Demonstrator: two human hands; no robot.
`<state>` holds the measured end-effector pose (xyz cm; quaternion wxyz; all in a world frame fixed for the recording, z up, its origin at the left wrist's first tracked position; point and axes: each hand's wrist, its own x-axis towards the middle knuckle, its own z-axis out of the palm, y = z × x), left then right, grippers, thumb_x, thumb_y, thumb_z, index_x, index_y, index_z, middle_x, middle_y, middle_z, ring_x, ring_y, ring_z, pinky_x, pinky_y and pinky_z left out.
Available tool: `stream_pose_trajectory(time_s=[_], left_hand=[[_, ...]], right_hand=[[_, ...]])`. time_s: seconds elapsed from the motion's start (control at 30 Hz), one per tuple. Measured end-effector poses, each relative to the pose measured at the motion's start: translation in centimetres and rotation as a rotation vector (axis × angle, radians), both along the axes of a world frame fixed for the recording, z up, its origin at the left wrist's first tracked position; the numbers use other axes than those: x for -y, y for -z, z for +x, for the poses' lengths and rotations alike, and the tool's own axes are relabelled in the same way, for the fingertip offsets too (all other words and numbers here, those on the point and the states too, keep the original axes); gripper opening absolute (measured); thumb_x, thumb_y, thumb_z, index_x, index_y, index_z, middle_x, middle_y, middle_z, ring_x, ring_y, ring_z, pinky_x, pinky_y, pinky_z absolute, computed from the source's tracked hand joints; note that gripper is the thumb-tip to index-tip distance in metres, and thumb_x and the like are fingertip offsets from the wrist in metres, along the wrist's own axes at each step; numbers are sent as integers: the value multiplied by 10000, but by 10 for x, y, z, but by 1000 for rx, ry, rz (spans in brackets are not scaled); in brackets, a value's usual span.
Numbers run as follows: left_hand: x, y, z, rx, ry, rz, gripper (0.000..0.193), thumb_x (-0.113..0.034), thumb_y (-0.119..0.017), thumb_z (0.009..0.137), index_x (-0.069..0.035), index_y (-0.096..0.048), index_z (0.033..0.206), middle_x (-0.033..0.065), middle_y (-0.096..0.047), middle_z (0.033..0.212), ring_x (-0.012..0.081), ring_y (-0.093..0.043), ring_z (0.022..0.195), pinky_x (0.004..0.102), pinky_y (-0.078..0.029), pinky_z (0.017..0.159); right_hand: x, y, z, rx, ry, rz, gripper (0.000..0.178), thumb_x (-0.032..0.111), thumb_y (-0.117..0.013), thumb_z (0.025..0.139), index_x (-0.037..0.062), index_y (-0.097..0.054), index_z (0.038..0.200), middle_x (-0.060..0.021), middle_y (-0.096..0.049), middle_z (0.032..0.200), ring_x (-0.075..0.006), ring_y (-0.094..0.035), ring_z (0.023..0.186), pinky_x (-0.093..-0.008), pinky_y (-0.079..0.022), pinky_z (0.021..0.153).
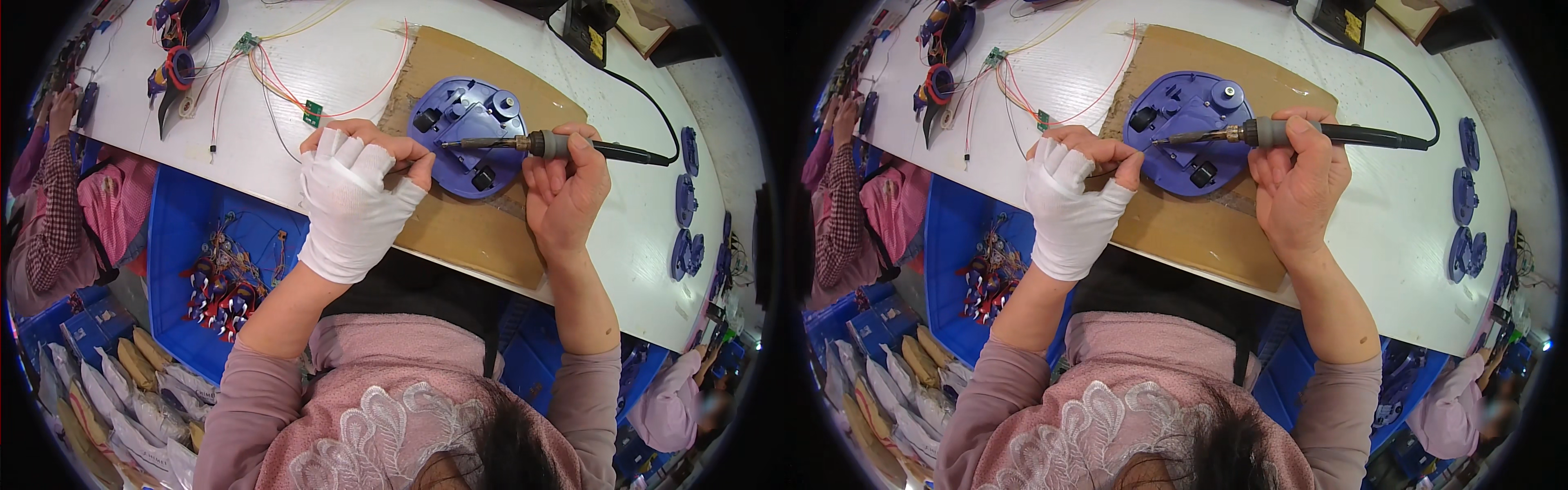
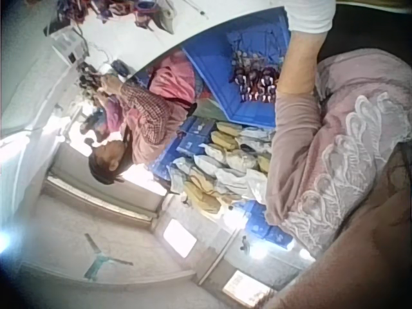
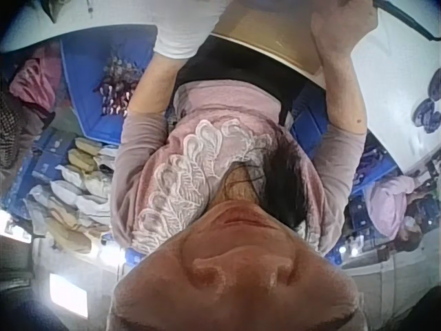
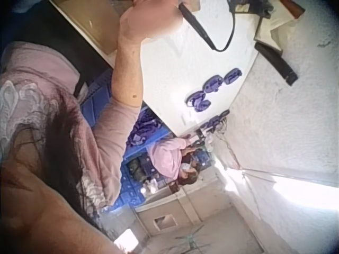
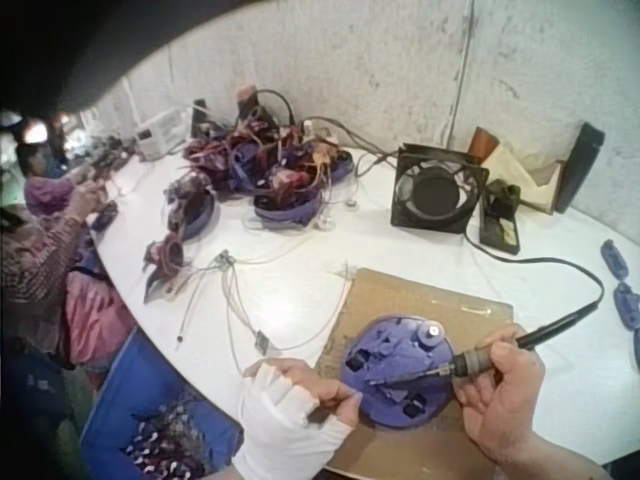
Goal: Soldering wires onto plastic electronic components at a factory workbench.
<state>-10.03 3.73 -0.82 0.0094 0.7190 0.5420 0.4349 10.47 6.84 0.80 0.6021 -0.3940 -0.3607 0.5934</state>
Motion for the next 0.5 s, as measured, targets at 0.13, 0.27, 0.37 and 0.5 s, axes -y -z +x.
stream_pose_trajectory(time_s=[0.13, 0.27, 0.37, 0.5], left_hand=[[0, 0, 0, 5, 6, -3, 236, -95, -777, 601, -155, -594, 738, -12, -580, 733, 222, -559, 774, 378, -382, 768], [0, 0, 0, 6, 0, -12, 235, -95, -777, 603, -156, -597, 740, -13, -582, 733, 223, -559, 781, 379, -382, 762], [1, 1, 0, 7, -2, -15, 233, -97, -778, 605, -156, -597, 740, -13, -583, 735, 224, -559, 785, 379, -382, 760], [1, 1, 1, 11, -2, -14, 231, -100, -777, 608, -156, -596, 740, -13, -583, 738, 222, -558, 787, 377, -382, 760]], right_hand=[[0, -1, -1, 19, 1, -6, 181, 229, -416, 938, 61, -480, 919, 37, -290, 477, -67, -222, 401, -233, -238, 447], [0, -1, 0, -19, 22, -16, 186, 230, -419, 933, 58, -487, 918, 39, -286, 478, -65, -222, 404, -232, -240, 447], [0, -2, 1, -32, 37, -25, 187, 231, -422, 929, 58, -492, 917, 40, -284, 480, -63, -221, 406, -231, -242, 448], [0, -2, 1, -33, 46, -33, 187, 229, -425, 926, 57, -497, 911, 41, -276, 480, -62, -222, 405, -228, -237, 444]])
